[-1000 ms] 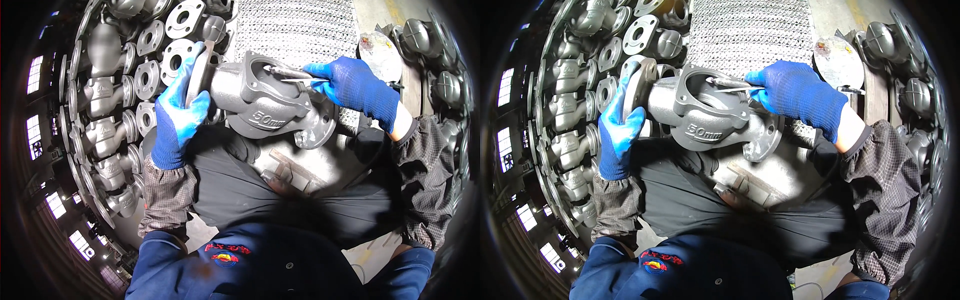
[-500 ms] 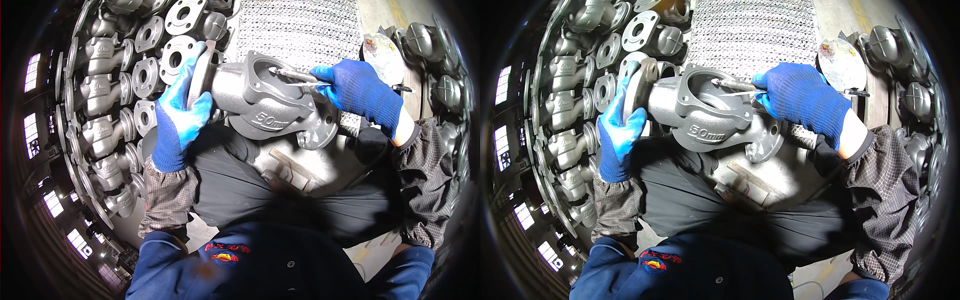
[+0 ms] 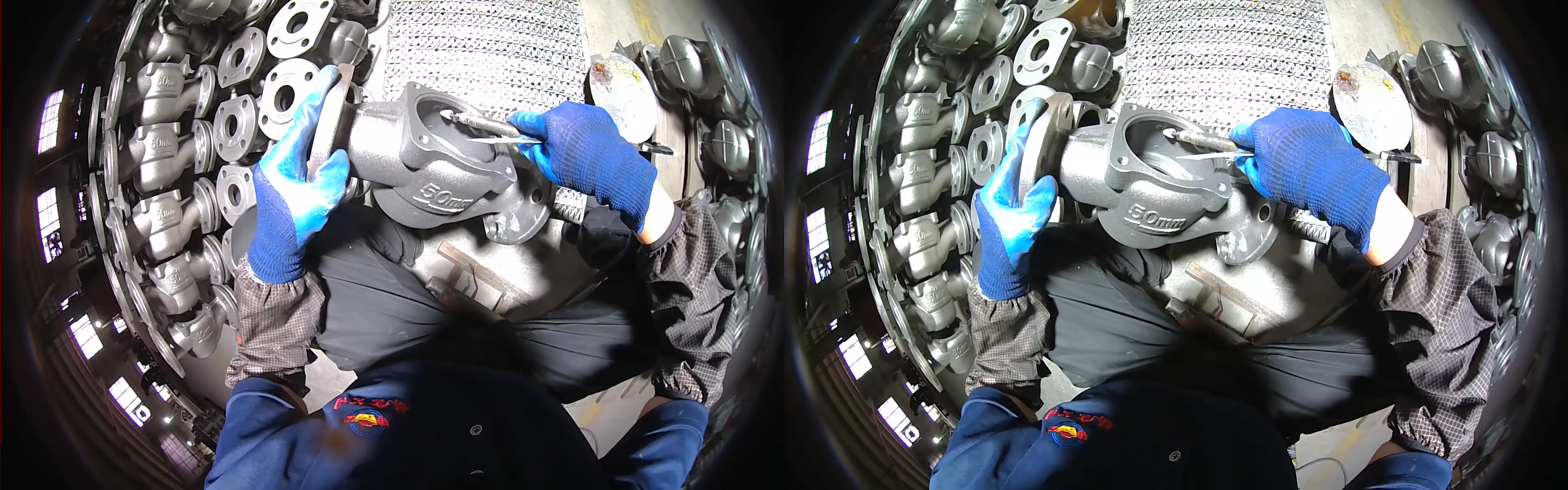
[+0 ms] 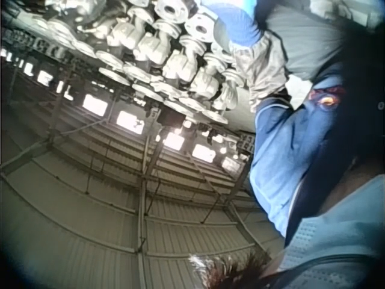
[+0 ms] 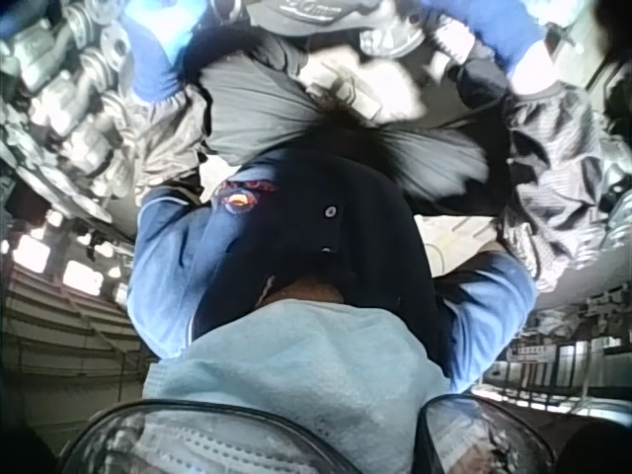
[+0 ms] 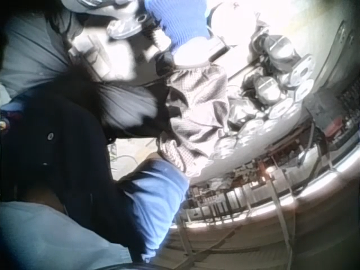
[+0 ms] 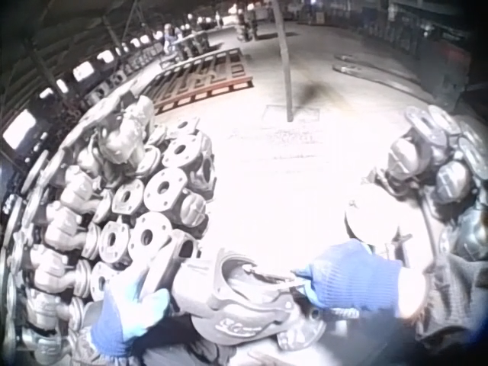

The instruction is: The person holds and turns a metal casting, scraping residue from the interior and exterior surfaces with a tool. They move the casting to reach different sides, then pick up another casting from a pile and repeat the scraping process.

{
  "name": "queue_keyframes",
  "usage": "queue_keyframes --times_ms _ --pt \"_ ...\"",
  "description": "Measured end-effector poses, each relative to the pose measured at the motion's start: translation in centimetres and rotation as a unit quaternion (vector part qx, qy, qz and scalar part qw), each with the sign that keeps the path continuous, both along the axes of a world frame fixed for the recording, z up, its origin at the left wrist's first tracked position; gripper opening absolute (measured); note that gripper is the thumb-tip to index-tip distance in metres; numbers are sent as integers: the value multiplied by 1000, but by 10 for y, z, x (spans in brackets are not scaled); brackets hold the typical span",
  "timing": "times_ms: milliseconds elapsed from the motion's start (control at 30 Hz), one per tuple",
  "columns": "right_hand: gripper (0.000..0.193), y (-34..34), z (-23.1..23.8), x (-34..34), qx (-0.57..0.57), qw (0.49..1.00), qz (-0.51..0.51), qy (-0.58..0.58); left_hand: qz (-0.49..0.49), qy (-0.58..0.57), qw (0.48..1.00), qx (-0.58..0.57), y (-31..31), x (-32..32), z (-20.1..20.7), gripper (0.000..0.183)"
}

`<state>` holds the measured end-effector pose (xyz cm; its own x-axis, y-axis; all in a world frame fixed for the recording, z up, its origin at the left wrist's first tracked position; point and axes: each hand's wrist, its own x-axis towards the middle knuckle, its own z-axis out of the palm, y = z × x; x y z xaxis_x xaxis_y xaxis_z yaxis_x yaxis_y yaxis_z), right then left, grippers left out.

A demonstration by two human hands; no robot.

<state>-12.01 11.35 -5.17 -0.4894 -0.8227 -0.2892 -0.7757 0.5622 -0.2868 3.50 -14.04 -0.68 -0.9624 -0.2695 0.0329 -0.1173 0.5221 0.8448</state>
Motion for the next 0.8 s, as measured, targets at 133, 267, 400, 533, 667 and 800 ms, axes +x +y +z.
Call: queue_keyframes --times_ms 133,267,400,533,667,800 --pt "18 -6 3 11 10 998 -56 -30 15 -16 1000 -20 -2 3 2 63" --pt "19 -2 3 0 15 998 -20 -54 10 -16 1000 -12 3 1 4 62" --pt "23 -7 7 10 32 997 -53 -48 19 -10 1000 17 2 1 3 62" --pt "22 -2 3 6 30 997 -39 -52 15 -32 999 -2 4 0 8 61" --pt "30 -7 2 0 38 998 -12 -50 5 5 1000 14 0 2 2 61" --pt "30 -5 1 11 11 999 -47 -16 -4 -5 1000 5 -1 3 0 62"
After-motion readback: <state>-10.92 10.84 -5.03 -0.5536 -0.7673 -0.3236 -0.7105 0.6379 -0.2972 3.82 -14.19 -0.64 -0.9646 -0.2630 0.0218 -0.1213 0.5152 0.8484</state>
